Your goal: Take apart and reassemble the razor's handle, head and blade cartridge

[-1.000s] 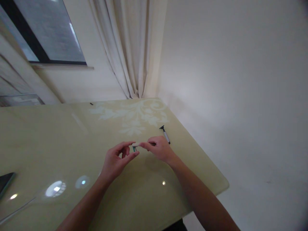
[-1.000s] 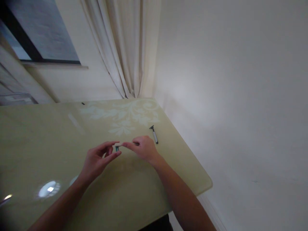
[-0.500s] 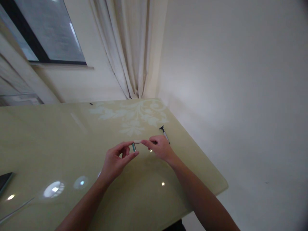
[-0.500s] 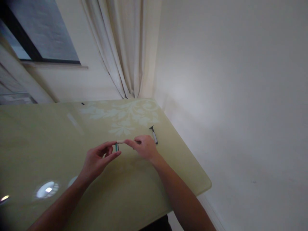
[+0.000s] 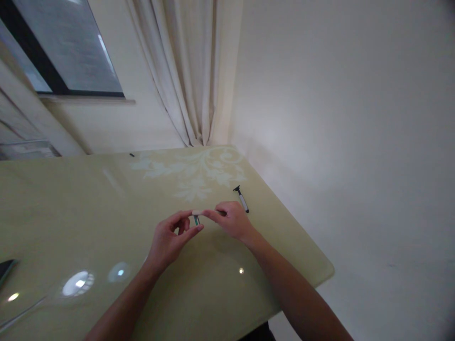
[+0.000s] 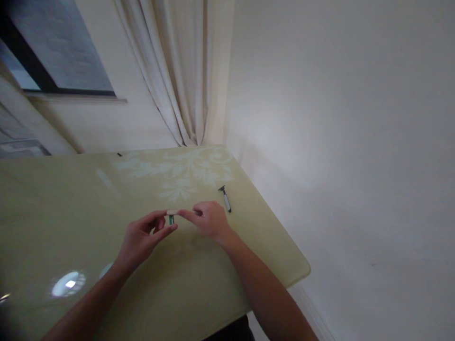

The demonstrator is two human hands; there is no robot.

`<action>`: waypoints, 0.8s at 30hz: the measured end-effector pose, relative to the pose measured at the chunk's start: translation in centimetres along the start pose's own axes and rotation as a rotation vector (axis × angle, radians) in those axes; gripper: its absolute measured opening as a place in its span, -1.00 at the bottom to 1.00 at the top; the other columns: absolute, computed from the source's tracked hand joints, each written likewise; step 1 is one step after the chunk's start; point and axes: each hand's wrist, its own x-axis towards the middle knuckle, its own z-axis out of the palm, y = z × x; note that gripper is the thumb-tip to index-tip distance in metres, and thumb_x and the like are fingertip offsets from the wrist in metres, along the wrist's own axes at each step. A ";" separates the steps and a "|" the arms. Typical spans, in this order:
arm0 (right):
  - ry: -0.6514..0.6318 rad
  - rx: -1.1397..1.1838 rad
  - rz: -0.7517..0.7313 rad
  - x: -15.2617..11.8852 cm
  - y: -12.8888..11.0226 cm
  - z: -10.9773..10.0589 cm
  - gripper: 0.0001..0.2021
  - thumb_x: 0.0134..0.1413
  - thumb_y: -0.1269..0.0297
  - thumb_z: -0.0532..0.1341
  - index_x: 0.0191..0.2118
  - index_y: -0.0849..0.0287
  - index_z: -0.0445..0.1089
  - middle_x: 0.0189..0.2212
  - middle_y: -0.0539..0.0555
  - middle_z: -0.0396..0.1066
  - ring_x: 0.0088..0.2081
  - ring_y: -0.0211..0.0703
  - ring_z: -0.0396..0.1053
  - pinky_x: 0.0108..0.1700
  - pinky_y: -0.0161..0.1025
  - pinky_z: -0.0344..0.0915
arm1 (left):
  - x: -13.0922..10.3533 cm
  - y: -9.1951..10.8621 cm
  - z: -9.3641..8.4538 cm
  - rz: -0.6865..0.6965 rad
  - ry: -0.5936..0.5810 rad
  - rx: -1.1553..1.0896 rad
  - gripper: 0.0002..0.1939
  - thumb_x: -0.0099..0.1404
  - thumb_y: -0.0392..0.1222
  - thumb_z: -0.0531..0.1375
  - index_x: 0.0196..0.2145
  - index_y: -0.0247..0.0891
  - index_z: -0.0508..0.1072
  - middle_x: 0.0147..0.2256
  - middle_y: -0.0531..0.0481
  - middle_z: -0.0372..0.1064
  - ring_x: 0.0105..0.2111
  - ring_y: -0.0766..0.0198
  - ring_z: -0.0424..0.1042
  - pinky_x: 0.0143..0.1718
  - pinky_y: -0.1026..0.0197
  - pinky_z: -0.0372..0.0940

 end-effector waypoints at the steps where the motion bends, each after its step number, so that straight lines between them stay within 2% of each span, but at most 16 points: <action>1: 0.012 -0.014 0.016 0.0 0.0 0.0 -0.25 0.29 -0.40 0.07 -0.65 0.18 0.17 -0.65 -0.05 0.12 -0.53 -0.30 0.03 -0.40 -0.22 -0.10 | 0.0 -0.1 0.0 0.002 0.001 -0.001 -0.66 0.17 -0.02 0.45 -0.14 -0.23 0.67 -0.55 0.16 0.28 -0.55 0.38 0.25 -0.50 0.33 0.20; 7: -0.066 0.085 -0.041 -0.1 -0.3 0.0 -0.28 0.32 -0.37 0.06 -0.62 0.18 0.21 -0.62 -0.05 0.16 -0.52 -0.31 0.08 -0.40 -0.24 -0.09 | 0.0 0.1 0.0 -0.010 0.000 0.005 -0.61 0.17 -0.02 0.45 -0.07 -0.22 0.66 -0.57 0.17 0.27 -0.56 0.38 0.23 -0.49 0.33 0.22; 12: -0.017 0.039 0.021 0.0 -0.1 -0.1 -0.25 0.28 -0.41 0.07 -0.64 0.18 0.18 -0.65 -0.05 0.13 -0.54 -0.30 0.05 -0.40 -0.22 -0.09 | -0.1 0.0 0.2 0.022 -0.022 0.001 -0.64 0.18 -0.04 0.45 -0.09 -0.22 0.66 -0.56 0.17 0.27 -0.56 0.38 0.23 -0.49 0.33 0.20; 17: -0.054 0.057 -0.045 0.1 0.1 -0.1 -0.26 0.30 -0.40 0.06 -0.63 0.18 0.18 -0.63 -0.05 0.15 -0.53 -0.31 0.07 -0.41 -0.23 -0.08 | 0.0 -0.4 0.1 -0.013 -0.008 -0.004 -0.61 0.19 -0.02 0.45 -0.06 -0.23 0.65 -0.55 0.17 0.27 -0.55 0.38 0.25 -0.48 0.33 0.21; 22: 0.009 -0.009 0.006 0.2 0.5 -0.2 -0.25 0.29 -0.40 0.06 -0.65 0.18 0.21 -0.65 -0.04 0.14 -0.54 -0.30 0.04 -0.41 -0.22 -0.09 | 0.1 -0.3 0.1 -0.018 -0.007 -0.008 -0.62 0.18 -0.02 0.45 -0.09 -0.25 0.66 -0.55 0.17 0.27 -0.55 0.38 0.25 -0.48 0.33 0.20; 24: -0.014 0.033 -0.022 0.2 0.5 -0.2 -0.26 0.29 -0.40 0.07 -0.63 0.18 0.25 -0.64 -0.04 0.17 -0.53 -0.30 0.06 -0.41 -0.22 -0.08 | 0.0 -0.2 0.1 -0.018 -0.013 -0.019 -0.62 0.17 -0.02 0.45 -0.09 -0.25 0.66 -0.56 0.17 0.26 -0.56 0.38 0.24 -0.49 0.33 0.20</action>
